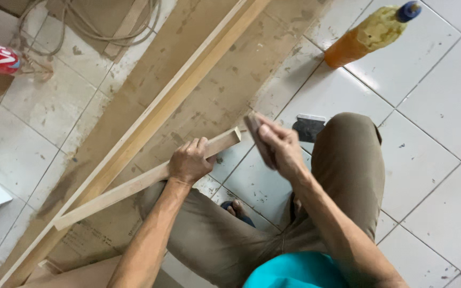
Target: The person prepares wooden boards by applying glue to the edges, joining them, and then sanding the surfaces and edges with sandpaper.
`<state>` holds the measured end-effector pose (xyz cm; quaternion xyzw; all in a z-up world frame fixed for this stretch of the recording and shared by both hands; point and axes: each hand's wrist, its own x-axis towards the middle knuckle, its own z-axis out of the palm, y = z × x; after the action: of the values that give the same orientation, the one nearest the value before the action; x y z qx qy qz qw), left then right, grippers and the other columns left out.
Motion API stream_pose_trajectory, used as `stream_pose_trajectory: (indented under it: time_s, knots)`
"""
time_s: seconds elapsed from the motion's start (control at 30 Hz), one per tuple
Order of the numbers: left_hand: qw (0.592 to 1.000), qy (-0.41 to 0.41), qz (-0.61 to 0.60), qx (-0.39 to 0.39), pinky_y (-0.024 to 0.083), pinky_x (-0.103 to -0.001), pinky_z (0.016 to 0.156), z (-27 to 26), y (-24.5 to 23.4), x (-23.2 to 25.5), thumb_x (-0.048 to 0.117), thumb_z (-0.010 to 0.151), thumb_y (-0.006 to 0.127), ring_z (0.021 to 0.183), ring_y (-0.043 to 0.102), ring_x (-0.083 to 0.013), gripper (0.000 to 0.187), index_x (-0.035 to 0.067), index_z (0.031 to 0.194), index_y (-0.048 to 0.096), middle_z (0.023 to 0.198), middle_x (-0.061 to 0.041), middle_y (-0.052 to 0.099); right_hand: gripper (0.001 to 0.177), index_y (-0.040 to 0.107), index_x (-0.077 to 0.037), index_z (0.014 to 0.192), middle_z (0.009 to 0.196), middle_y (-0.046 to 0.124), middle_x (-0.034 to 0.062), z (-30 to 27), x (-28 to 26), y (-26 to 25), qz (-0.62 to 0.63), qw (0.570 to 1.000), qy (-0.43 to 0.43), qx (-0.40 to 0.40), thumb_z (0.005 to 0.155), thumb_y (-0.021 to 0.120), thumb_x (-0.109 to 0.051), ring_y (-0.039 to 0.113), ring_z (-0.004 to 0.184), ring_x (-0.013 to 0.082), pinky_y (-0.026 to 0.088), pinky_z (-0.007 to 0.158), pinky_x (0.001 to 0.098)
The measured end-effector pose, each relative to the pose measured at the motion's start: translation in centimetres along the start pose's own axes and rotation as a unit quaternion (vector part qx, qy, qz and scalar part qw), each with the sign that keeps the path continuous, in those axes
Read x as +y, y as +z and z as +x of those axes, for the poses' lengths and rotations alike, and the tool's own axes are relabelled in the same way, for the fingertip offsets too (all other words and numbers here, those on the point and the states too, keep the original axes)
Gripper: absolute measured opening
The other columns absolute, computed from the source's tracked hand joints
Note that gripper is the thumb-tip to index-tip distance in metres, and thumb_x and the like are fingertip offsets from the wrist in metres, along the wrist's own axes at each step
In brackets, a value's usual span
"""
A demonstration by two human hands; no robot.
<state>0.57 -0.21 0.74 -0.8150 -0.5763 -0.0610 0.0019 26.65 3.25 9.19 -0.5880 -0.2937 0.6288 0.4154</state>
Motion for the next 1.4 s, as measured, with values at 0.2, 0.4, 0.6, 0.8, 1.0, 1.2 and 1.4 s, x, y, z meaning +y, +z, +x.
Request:
stream_pose_trajectory:
  time_s: [0.2, 0.4, 0.6, 0.8, 1.0, 1.2, 1.4]
  knots:
    - [0.999, 0.014, -0.034, -0.029, 0.056, -0.039, 0.053, 0.4, -1.5, 0.0, 0.057, 0.088, 0.071, 0.061, 0.067, -0.0265, 0.046, 0.013, 0.083, 0.057, 0.070, -0.007, 0.061, 0.046, 0.064, -0.009, 0.138, 0.107, 0.069, 0.0046, 3.7, -8.9, -10.6, 0.032, 0.972, -0.219, 0.083, 0.098, 0.070, -0.030, 0.062, 0.097, 0.0123, 0.053, 0.090, 0.0290]
    - [0.996, 0.001, -0.052, -0.072, 0.057, -0.049, 0.053, 0.6, -1.1, -0.5, 0.057, 0.090, 0.073, 0.067, 0.068, -0.0333, 0.048, 0.012, 0.090, 0.057, 0.077, -0.010, 0.064, 0.048, 0.058, -0.002, 0.143, 0.139, 0.066, 0.0147, 2.7, -3.0, -18.6, -0.099, 0.943, -0.230, 0.220, 0.102, 0.064, -0.027, 0.065, 0.126, 0.0184, 0.057, 0.105, 0.0277]
    - [0.984, 0.050, -0.110, -0.134, 0.060, -0.040, 0.056, -1.7, -2.6, -4.5, 0.034, 0.080, 0.065, 0.068, 0.066, -0.0253, 0.037, 0.005, 0.103, 0.059, 0.086, -0.010, 0.066, 0.044, 0.068, -0.012, 0.139, 0.134, 0.058, 0.0196, 2.3, 14.1, -24.3, -0.365, 0.860, -0.077, 0.348, 0.099, 0.065, -0.032, 0.052, 0.126, 0.0361, 0.040, 0.104, 0.0493]
    - [0.963, -0.155, -0.021, -0.218, 0.062, -0.040, 0.071, -12.4, -6.7, -11.0, 0.003, 0.075, 0.063, 0.088, 0.072, -0.0271, 0.049, 0.013, 0.123, 0.063, 0.103, -0.009, 0.074, 0.054, 0.060, -0.010, 0.147, 0.146, 0.048, 0.0250, 1.7, 19.8, -26.7, -0.523, 0.737, -0.240, 0.354, 0.099, 0.065, -0.034, 0.049, 0.122, 0.0479, 0.041, 0.100, 0.0619]
    - [0.964, -0.204, -0.017, -0.172, 0.058, -0.046, 0.079, -10.5, -6.1, -9.8, 0.035, 0.085, 0.073, 0.091, 0.072, -0.0315, 0.045, 0.018, 0.125, 0.062, 0.097, -0.010, 0.074, 0.049, 0.063, -0.007, 0.143, 0.144, 0.051, 0.0254, 2.9, 20.0, -27.3, -0.534, 0.698, -0.299, 0.372, 0.098, 0.068, -0.025, 0.052, 0.117, 0.0502, 0.043, 0.099, 0.0618]
    - [0.983, -0.130, -0.096, -0.091, 0.054, -0.050, 0.079, 5.0, -3.3, -6.0, 0.048, 0.093, 0.069, 0.091, 0.067, -0.0344, 0.046, 0.009, 0.114, 0.061, 0.094, -0.014, 0.067, 0.056, 0.061, -0.014, 0.146, 0.142, 0.051, 0.0202, 3.8, 22.1, -29.1, -0.568, 0.665, -0.299, 0.381, 0.095, 0.069, -0.035, 0.055, 0.116, 0.0446, 0.045, 0.096, 0.0545]
    - [0.987, -0.095, -0.106, -0.070, 0.047, -0.055, 0.060, 15.8, 0.5, -3.5, 0.033, 0.092, 0.080, 0.077, 0.065, -0.0472, 0.043, 0.007, 0.097, 0.047, 0.083, -0.021, 0.066, 0.056, 0.060, -0.012, 0.146, 0.151, 0.049, 0.0228, 4.6, 23.3, -30.3, -0.572, 0.678, -0.285, 0.362, 0.096, 0.063, -0.037, 0.053, 0.125, 0.0438, 0.042, 0.104, 0.0560]
